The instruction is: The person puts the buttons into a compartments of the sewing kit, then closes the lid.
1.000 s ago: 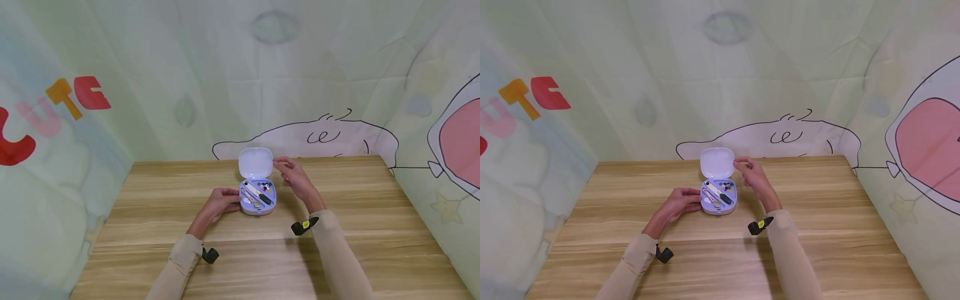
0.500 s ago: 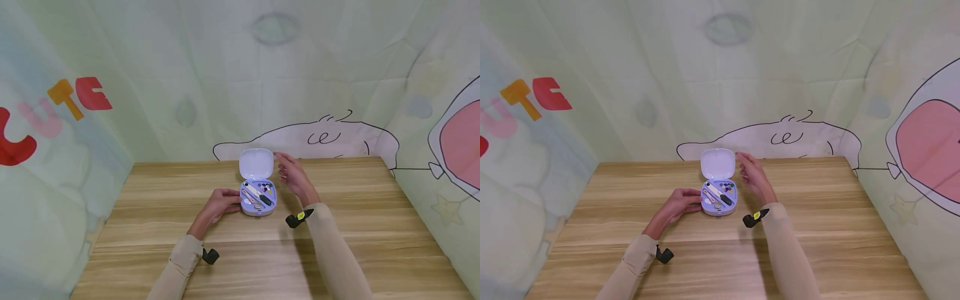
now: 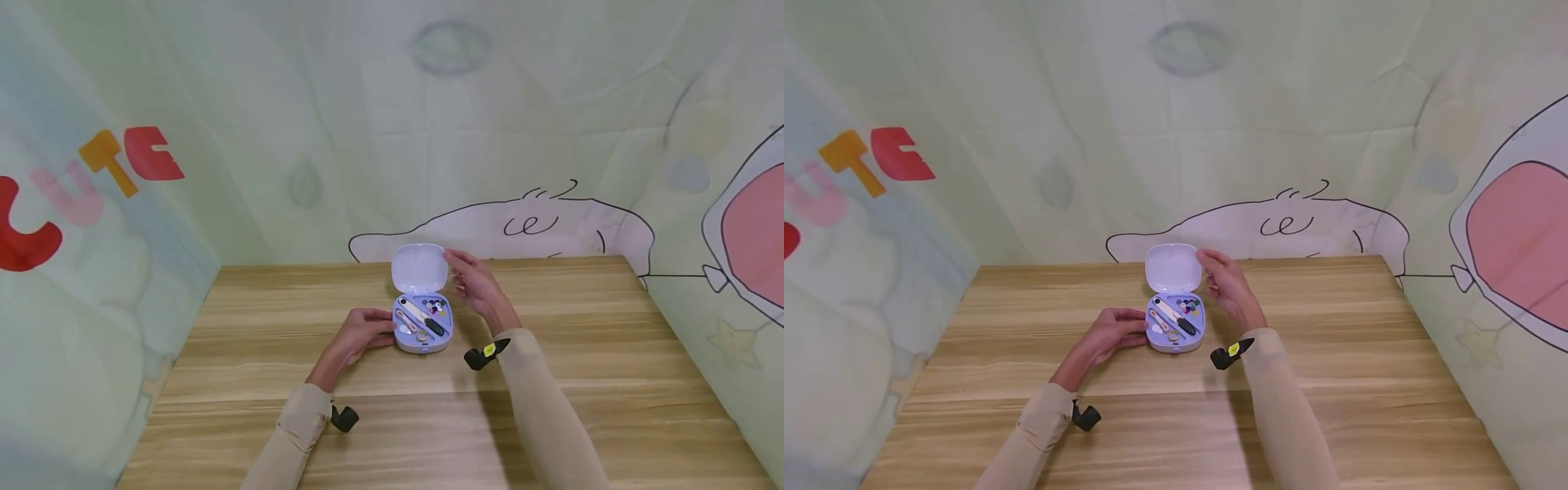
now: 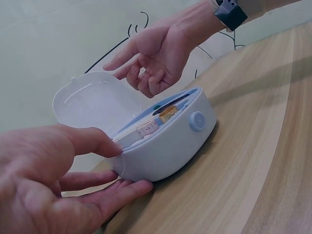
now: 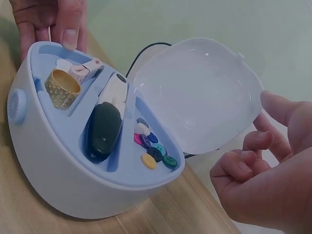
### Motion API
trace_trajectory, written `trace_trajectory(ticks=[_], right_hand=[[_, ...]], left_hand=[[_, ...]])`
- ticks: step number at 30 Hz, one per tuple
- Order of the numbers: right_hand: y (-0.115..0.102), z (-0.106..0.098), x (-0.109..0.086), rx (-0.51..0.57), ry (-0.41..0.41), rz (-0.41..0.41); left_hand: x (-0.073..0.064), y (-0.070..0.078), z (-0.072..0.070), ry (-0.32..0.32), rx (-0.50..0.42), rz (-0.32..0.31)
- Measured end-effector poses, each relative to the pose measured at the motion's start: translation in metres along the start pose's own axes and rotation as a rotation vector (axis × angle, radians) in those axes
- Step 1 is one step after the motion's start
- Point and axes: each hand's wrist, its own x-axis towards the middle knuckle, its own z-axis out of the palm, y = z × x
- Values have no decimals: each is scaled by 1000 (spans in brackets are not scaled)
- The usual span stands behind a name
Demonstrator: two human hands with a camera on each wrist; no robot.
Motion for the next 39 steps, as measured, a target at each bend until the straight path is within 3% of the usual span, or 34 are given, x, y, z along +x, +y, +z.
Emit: trace_trajectory(ticks=[19,31,39], right_hand=[[0,-9,-12,-126,-33,-62],[11,-16,-35,-182,-93,-189],[21,-23,-46,-277,-70,-172]], left_hand=[[2,0,-1,-6,7,-6],[2,-3,-1,-32,-27,30],[2,-3,-2,-46,-40,26]])
